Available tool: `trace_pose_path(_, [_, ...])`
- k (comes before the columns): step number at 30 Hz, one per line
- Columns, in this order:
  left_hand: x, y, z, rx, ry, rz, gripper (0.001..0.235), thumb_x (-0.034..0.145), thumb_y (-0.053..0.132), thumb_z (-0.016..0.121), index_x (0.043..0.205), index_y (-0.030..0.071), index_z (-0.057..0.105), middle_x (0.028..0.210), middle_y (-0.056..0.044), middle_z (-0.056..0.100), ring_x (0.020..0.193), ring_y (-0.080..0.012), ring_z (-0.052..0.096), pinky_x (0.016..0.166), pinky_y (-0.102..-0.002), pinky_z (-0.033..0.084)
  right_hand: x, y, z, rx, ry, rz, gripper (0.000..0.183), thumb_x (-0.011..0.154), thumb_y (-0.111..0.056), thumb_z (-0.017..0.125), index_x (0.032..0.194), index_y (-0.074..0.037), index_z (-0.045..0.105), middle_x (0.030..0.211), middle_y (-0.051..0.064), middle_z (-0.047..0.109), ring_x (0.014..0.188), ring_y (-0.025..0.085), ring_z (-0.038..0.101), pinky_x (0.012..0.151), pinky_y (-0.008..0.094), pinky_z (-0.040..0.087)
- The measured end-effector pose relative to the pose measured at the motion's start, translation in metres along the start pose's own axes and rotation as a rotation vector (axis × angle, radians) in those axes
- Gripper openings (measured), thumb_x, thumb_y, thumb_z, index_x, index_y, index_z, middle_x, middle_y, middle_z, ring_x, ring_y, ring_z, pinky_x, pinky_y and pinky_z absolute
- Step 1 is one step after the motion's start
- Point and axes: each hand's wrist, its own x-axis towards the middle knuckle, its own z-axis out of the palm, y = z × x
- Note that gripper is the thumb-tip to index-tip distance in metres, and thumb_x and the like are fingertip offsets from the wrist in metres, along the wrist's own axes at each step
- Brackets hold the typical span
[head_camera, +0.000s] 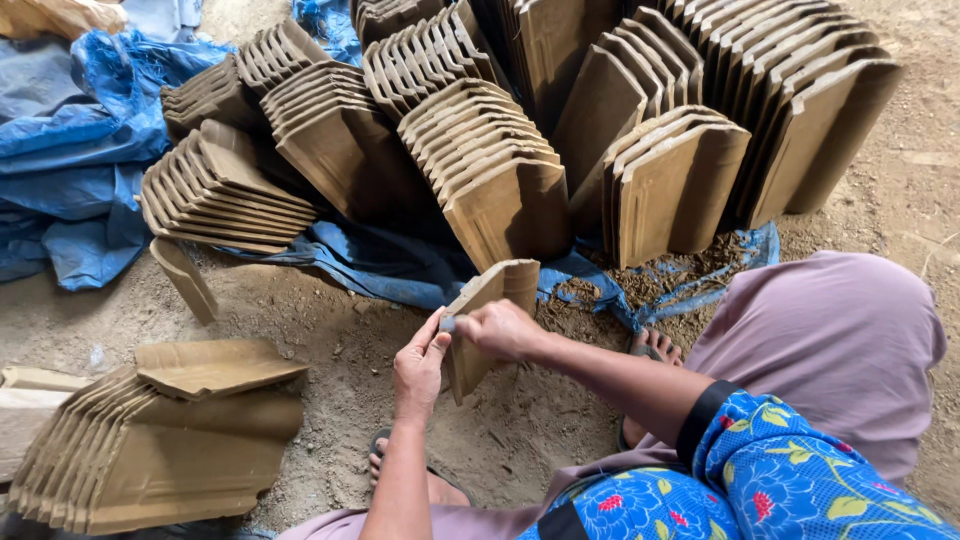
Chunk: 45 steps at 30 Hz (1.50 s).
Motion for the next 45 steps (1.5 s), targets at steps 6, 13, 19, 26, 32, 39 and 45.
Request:
trace_pose_path(6, [0.002,-0.001,0.008,0.016,0.01,0.017,0.038,0.085,0.024,0.066,0.122,0.014,0.066,0.116,-0.011,0.068,0.114,-0.0188,0.058,0.099,-0.037,0.045,0.014,0.013,0.001,-0.069,0.141,0.052,0.051,0.09,-0.05,0.041,0.066,-0.013,0.066,0.071,0.02,0.065,0.083,0.039,0.065,0.072,0.045,0.05])
trace_pose_path(13, [0.007,-0.012,0.004,0.009,0.022,0.014,0.037,0.085,0.022,0.066,0.122,0.017,0.067,0.116,-0.01,0.068,0.115,-0.0182,0.057,0.1,-0.036,0.045,-0.005,0.003,0.017,0.072,0.058,0.034,0.048,0.091,-0.046,0.043,0.063,-0.012,0.061,0.074,0.022,0.064,0.084,0.041,0.063,0.071,0.045,0.048])
trace_pose_path(19, [-0.001,0.013,-0.001,-0.033,0.03,-0.056,0.035,0.088,0.014,0.061,0.122,0.013,0.066,0.117,-0.012,0.067,0.111,-0.0167,0.056,0.099,-0.036,0.045,-0.001,0.029,-0.003,0.011,0.238,0.064,0.036,0.088,-0.043,0.044,0.082,-0.013,0.063,0.086,0.021,0.065,0.091,0.04,0.063,0.08,0.051,0.049])
trace_pose_path(26, [0.018,-0.011,-0.015,0.543,0.069,-0.133,0.04,0.075,0.029,0.075,0.113,0.041,0.069,0.11,0.002,0.07,0.106,-0.0229,0.063,0.095,-0.036,0.05,-0.004,0.086,-0.016,-0.249,0.283,0.22,0.029,0.092,-0.029,0.031,0.088,-0.015,0.056,0.08,0.012,0.062,0.084,0.034,0.067,0.077,0.049,0.052])
trace_pose_path(32, [0.013,-0.002,-0.011,0.949,-0.067,-0.048,0.045,0.077,0.03,0.069,0.117,0.049,0.06,0.106,0.011,0.066,0.094,-0.0268,0.066,0.088,-0.045,0.052,-0.009,0.087,0.021,-0.364,0.145,0.003,0.021,0.09,-0.014,0.025,0.103,-0.014,0.042,0.084,0.016,0.055,0.075,0.043,0.066,0.072,0.055,0.051])
trace_pose_path(39, [0.009,-0.019,0.021,0.78,-0.025,0.013,0.045,0.069,0.065,0.069,0.105,0.04,0.067,0.101,0.013,0.07,0.098,-0.0174,0.066,0.087,-0.038,0.052,-0.016,0.101,0.041,-0.595,0.197,-0.12,0.012,0.089,-0.008,0.035,0.099,-0.01,0.04,0.078,0.013,0.053,0.067,0.038,0.066,0.061,0.05,0.054])
trace_pose_path(45, [0.008,-0.018,0.027,0.799,0.129,0.042,0.035,0.066,0.065,0.072,0.09,0.04,0.069,0.09,0.012,0.072,0.09,-0.0148,0.069,0.081,-0.034,0.054,-0.009,0.103,0.034,-0.571,0.185,-0.168,0.017,0.082,-0.004,0.035,0.097,-0.011,0.041,0.075,0.015,0.054,0.066,0.042,0.066,0.059,0.051,0.053])
